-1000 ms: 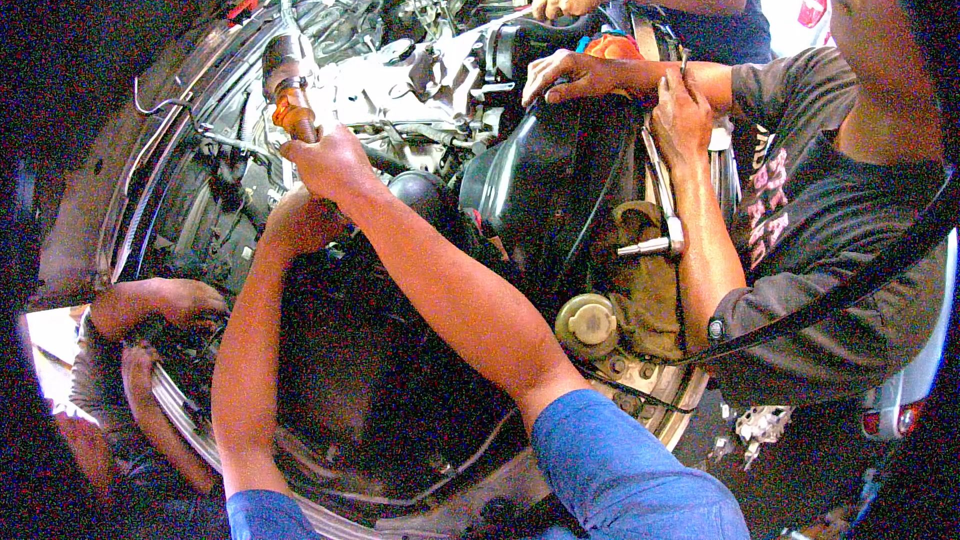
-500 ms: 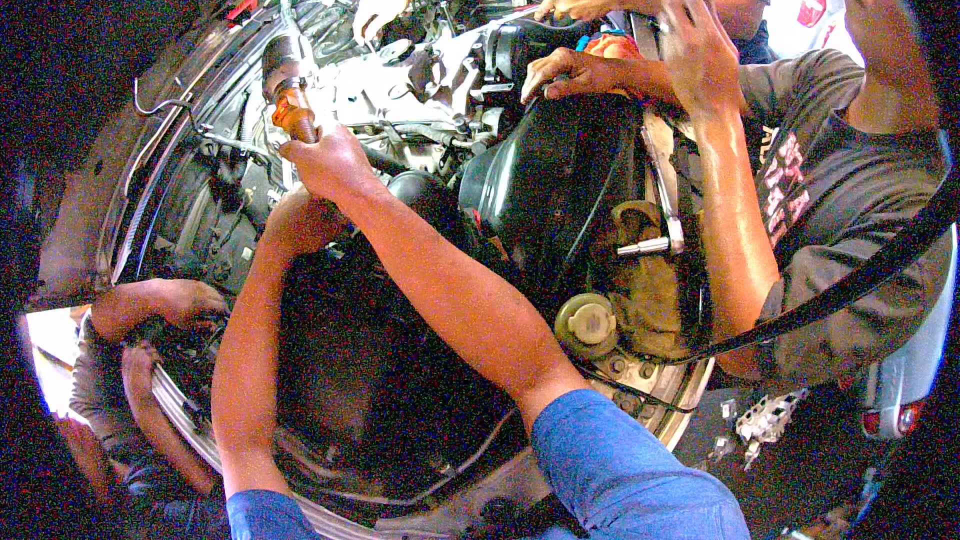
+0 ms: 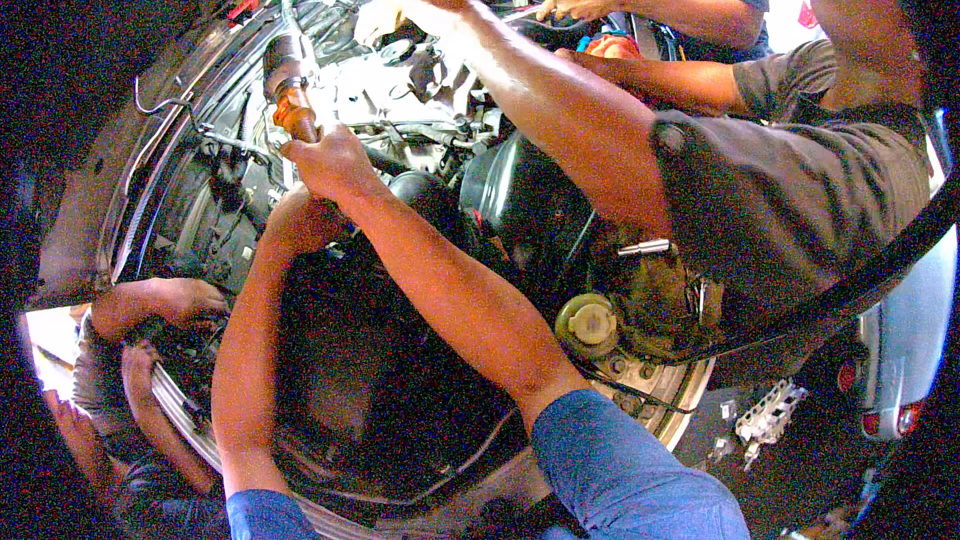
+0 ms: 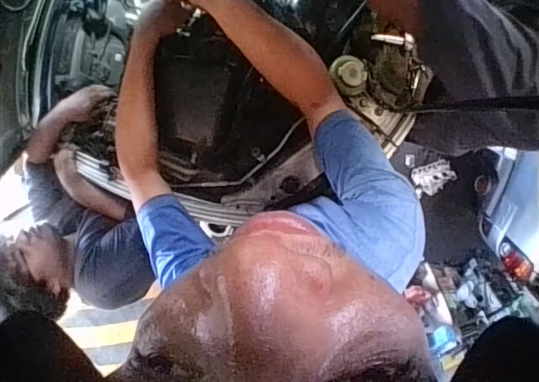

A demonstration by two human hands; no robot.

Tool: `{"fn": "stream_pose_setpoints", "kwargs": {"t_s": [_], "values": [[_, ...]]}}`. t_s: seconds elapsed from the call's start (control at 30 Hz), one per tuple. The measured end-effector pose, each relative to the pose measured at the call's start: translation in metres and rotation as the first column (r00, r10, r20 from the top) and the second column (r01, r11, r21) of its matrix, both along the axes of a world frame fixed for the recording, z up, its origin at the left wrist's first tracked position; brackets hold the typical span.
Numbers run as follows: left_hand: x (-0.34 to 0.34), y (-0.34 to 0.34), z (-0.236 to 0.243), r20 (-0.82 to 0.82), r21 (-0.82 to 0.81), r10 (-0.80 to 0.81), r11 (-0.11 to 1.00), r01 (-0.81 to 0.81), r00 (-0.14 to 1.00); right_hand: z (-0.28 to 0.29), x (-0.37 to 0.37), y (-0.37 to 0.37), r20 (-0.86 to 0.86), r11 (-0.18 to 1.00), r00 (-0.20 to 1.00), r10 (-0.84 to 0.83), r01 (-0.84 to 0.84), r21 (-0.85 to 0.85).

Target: Group of individuals performing repairs and adjustments on a vehicle engine under the hood.

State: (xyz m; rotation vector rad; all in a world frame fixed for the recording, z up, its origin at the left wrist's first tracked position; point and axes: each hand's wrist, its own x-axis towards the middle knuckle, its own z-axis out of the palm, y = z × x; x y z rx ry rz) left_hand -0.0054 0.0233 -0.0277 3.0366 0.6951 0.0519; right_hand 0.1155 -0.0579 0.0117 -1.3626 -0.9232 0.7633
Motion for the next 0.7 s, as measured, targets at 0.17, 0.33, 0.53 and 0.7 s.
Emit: {"fn": "stream_pose_setpoints", "kwargs": {"t_s": [0.17, 0.33, 0.53, 0.7], "values": [[-0.003, 0.015, -0.012, 0.004, 0.009, -0.049, 0.999, 0.049, 0.999, 0.004, -0.004, -0.002, -0.046, 0.999, 0.999, 0.022, -0.02, 0.036], [-0.002, 0.007, -0.004, 0.011, -0.018, -0.021, 1.0, 0.021, 1.0, -0.002, -0.002, 0.002, -0.064, 0.999, 0.998, 0.013, -0.011, 0.035], [-0.002, -0.013, 0.014, 0.005, -0.005, 0.023, 1.0, -0.023, 1.0, -0.005, -0.004, 0.004, -0.104, 0.993, 0.994, 0.026, -0.014, 0.115], [0.0, -0.017, 0.018, -0.012, -0.021, 0.019, 1.0, -0.02, 1.0, -0.005, -0.002, 0.005, -0.111, 0.999, 0.994, 0.008, -0.004, 0.036]]}}
